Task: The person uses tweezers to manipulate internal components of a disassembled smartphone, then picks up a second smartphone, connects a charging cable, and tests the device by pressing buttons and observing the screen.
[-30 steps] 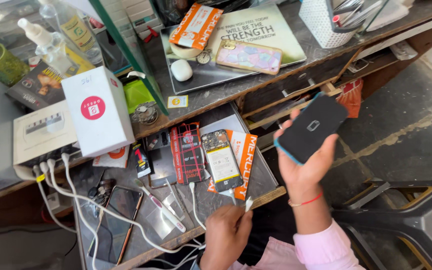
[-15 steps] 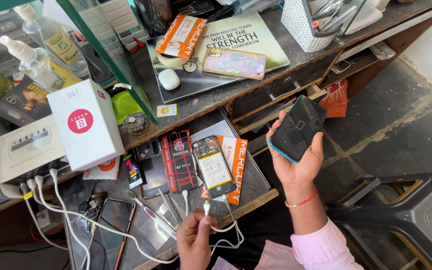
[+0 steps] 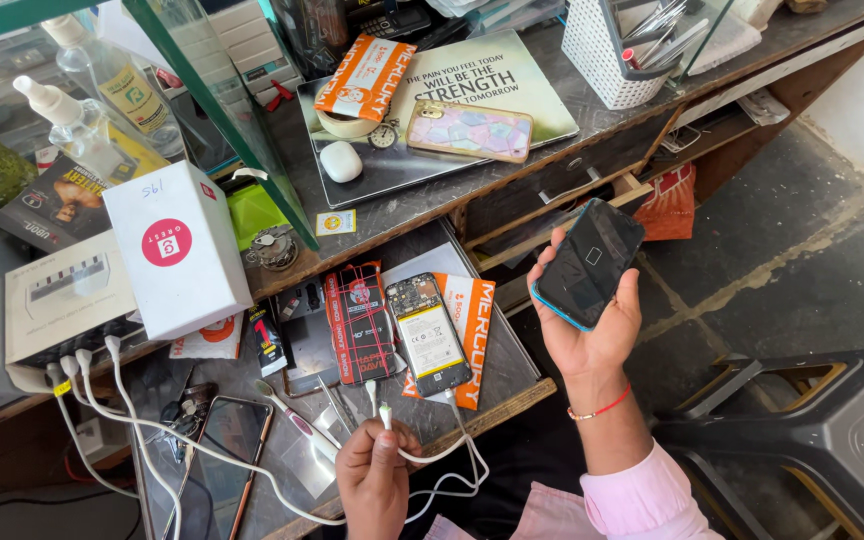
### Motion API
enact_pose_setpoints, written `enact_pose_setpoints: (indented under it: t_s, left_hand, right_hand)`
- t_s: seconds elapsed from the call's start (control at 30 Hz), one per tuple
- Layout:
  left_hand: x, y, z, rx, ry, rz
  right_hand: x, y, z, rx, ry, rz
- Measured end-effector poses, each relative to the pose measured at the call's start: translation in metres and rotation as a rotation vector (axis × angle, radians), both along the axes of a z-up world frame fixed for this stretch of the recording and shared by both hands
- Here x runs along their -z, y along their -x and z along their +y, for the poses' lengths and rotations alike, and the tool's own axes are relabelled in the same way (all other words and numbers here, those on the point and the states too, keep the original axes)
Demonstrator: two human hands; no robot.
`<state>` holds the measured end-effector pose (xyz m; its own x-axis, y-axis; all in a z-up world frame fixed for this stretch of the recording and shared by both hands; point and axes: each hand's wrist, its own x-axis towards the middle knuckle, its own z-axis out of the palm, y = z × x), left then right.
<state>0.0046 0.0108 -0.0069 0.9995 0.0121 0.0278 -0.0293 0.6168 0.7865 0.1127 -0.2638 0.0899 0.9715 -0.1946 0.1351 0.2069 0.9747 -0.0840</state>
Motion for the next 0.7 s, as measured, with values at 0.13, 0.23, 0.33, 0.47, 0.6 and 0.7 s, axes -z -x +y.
enact_pose_setpoints:
  t_s: [0.13,0.23,0.33,0.47,0.6,0.7]
  left_hand:
    - [0.0,0.001,0.0,-0.002,0.019,-0.007]
    - [0.002,0.002,0.0,-0.002,0.01,-0.018]
    - [0.004,0.001,-0.001,-0.017,-0.001,-0.054]
    - [0.006,0.0,-0.002,-0.016,-0.023,-0.076]
    - [0.007,0.001,-0.001,-0.008,-0.036,-0.087]
    - [0.01,0.001,-0.002,-0.021,-0.055,-0.112]
  right_hand:
    - [-0.001,0.001,0.0,-0.007,-0.016,0.029]
    - [0.0,0.0,-0.002,0.005,-0.011,0.039]
    - [-0.001,0.0,-0.003,-0.008,-0.009,0.013]
    - [-0.001,0.001,-0.003,-0.028,0.028,-0.019]
    - [0.0,0.004,0.0,-0.025,0.051,0.009]
    - [-0.001,0.007,0.0,-0.015,0.083,0.0]
